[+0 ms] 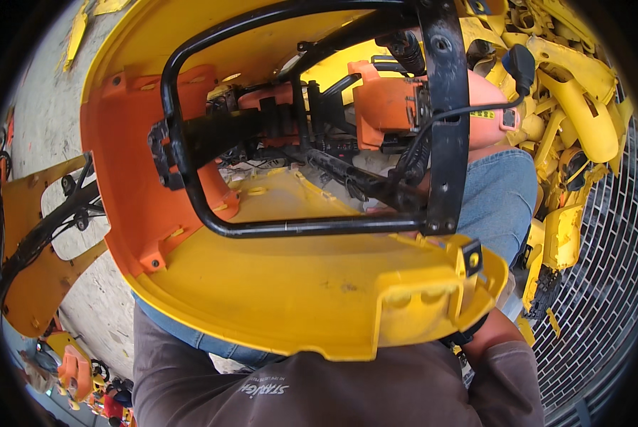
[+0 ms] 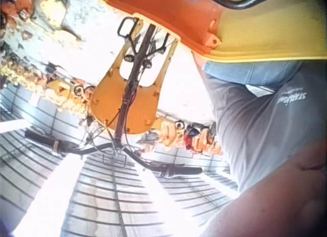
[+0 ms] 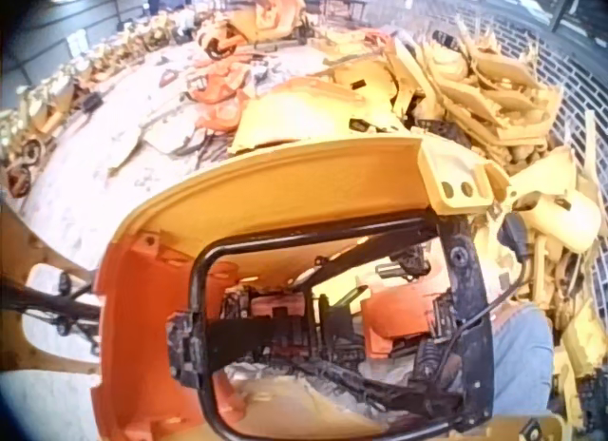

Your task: The person fits yellow plastic body panels onto a moped frame and connects internal electrical wiring by hand.

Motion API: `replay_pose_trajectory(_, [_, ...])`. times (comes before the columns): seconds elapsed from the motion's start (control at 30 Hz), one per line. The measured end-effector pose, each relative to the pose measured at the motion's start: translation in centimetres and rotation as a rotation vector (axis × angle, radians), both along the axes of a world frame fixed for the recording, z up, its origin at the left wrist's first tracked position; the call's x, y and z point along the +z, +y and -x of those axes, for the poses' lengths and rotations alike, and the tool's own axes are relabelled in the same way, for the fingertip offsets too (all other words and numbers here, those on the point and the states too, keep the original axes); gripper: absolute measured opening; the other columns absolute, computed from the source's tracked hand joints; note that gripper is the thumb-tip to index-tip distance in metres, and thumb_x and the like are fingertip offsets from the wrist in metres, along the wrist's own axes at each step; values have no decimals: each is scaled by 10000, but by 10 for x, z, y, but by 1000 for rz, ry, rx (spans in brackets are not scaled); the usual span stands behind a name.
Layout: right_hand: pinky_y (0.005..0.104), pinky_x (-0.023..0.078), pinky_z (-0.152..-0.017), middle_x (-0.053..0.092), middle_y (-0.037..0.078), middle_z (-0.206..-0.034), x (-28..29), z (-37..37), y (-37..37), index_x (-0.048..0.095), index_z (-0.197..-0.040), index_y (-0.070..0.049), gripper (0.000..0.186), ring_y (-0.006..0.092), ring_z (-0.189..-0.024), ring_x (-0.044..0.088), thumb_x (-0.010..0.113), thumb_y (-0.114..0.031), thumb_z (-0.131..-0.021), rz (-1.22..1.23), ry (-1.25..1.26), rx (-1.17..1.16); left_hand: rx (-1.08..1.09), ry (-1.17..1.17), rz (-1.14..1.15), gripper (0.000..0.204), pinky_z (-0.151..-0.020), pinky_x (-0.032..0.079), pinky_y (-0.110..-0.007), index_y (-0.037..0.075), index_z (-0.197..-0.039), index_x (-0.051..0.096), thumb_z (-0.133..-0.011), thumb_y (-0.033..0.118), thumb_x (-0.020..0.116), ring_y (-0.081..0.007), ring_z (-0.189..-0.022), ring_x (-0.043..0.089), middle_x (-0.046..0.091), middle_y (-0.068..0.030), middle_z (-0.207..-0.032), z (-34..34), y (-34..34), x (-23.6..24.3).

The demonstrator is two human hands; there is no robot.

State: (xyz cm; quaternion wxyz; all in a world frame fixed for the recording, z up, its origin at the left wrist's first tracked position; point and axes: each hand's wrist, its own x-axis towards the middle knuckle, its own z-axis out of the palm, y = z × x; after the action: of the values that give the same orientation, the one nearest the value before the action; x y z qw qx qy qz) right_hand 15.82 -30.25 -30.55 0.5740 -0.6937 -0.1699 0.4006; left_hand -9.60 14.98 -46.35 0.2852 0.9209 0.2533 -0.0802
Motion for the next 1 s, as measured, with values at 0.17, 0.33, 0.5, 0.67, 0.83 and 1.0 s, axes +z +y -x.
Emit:
replay_pose_trajectory(0.17, [514,412,-1085,658,224,-1199,-9,-9,7,652,-1131,0,572,371,-1189,579,662,-525,-905,-12,11,32,6,31,-2,395,-899,446,-458,103,-1106,710,-736,203,805,-355,-1047,614,700,-132,-1066,-5,6,2])
replay_pose_trajectory(0.33, [511,412,-1085,655,223,-1207,-5,-13,13,645,-1148,-4,574,370,-1195,577,661,-524,-905,13,-9,42,0,44,11,392,-895,450,-459,98,-1106,709,-739,197,803,-359,-1044,616,700,-136,-1067,-4,6,6])
replay_pose_trajectory(0.5, [508,412,-1085,651,223,-1215,-5,-20,19,638,-1165,-8,577,368,-1200,576,660,-524,-906,40,-43,78,-6,45,-3,390,-892,455,-460,93,-1107,708,-741,191,801,-362,-1041,619,700,-141,-1067,-2,9,5])
replay_pose_trajectory(0.67, [505,412,-1085,648,223,-1222,-2,-25,26,631,-1181,-12,581,366,-1206,574,658,-523,-906,89,-74,134,8,51,-8,388,-889,459,-461,88,-1107,706,-743,186,799,-366,-1038,621,700,-145,-1068,15,3,12])
replay_pose_trajectory(0.83, [502,412,-1084,644,223,-1230,3,-45,46,624,-1198,-16,585,365,-1211,573,657,-522,-907,218,-187,253,21,49,-3,385,-886,464,-461,83,-1107,705,-746,180,797,-370,-1035,623,700,-149,-1069,22,3,12])
replay_pose_trajectory(1.0, [499,411,-1084,641,223,-1238,-8,-69,66,616,-1214,-20,589,363,-1216,571,656,-521,-908,363,-317,395,5,31,8,383,-883,468,-462,78,-1108,704,-748,174,794,-373,-1032,625,700,-154,-1069,13,9,8])
